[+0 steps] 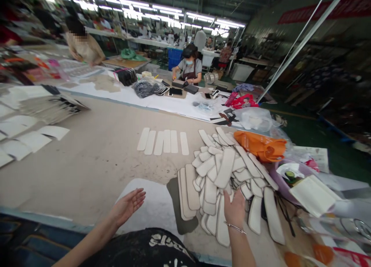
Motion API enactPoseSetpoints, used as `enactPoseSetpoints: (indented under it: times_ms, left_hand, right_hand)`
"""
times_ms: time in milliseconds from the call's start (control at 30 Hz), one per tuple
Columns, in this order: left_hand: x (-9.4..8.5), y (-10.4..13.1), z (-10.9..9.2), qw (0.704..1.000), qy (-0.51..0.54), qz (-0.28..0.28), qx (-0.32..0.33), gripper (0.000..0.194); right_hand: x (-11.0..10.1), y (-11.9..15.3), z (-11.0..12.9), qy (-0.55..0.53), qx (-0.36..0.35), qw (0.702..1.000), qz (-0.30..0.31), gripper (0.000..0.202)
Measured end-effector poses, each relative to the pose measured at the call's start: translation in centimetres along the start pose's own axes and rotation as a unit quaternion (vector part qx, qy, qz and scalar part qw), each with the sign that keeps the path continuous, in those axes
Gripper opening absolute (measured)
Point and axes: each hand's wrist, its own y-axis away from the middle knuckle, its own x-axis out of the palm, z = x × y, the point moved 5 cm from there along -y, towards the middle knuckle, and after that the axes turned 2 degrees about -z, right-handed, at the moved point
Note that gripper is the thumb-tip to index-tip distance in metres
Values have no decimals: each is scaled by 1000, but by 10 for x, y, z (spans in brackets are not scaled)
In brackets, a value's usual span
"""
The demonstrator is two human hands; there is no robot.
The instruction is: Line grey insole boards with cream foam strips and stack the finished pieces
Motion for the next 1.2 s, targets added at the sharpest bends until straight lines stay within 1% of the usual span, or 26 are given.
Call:
enactPoseSetpoints:
  times_ms: [33,67,133,167,233,300,367,400,467,533,567,633,700,767,867,933,1000,1067,1133,1200]
  left_hand:
    - [-9,-1,4,1000,1,-17,-7,19]
    - [-16,-1,8,999,1,-32,-15,18]
    - [-28,-2,16,998,-2,-57,-27,18]
    - [-32,-3,19,997,-5,-65,-32,18]
    - [-38,-4,22,996,-13,-74,-38,18]
    - [-40,-5,21,996,-29,-71,-39,19]
    - [-42,-5,17,996,-52,-65,-30,22]
    - [-44,-5,15,996,-63,-66,-25,24]
    - [-49,-3,11,994,-80,-71,-13,29]
    - [-56,-2,7,993,-92,-76,1,34]
    - [-59,-2,5,992,-98,-75,11,37]
    - [-65,-5,-3,989,-117,-79,41,41]
    - [-71,-11,-17,980,-151,-99,85,42]
    - [-75,-20,-39,954,-229,-121,149,42]
    - [-76,-37,-80,890,-360,-133,247,35]
    - [-73,-50,-107,851,-412,-138,297,28]
    - [-68,-65,-132,817,-451,-139,331,22]
    - [-59,-80,-153,778,-501,-133,356,20]
    - [-47,-98,-170,741,-550,-121,366,18]
    - [-34,-119,-183,707,-597,-109,364,19]
  right_hand:
    - [6,2,-4,5,-22,1000,1,72]
    - [17,8,-4,-11,-34,999,27,70]
    - [50,33,9,-55,-59,988,128,57]
    - [67,48,20,-49,-75,983,161,54]
    - [98,76,41,17,-116,972,205,53]
    - [120,94,57,97,-133,962,218,55]
    - [129,100,66,153,-149,952,219,50]
    - [131,99,68,165,-164,946,224,43]
    - [130,95,67,162,-202,934,246,31]
    - [128,88,62,136,-232,927,261,35]
    - [128,85,60,118,-240,928,258,38]
    - [129,82,59,77,-261,933,234,40]
    - [131,89,70,30,-304,931,200,40]
    - [136,105,92,-14,-370,913,169,38]
    - [150,140,129,-41,-479,866,138,40]
    - [166,161,144,-33,-536,835,120,43]
    - [183,175,149,-21,-573,813,99,41]
    - [197,183,145,-9,-587,806,81,36]
    - [207,186,138,-2,-577,812,86,32]
    - [211,189,134,-13,-554,825,113,29]
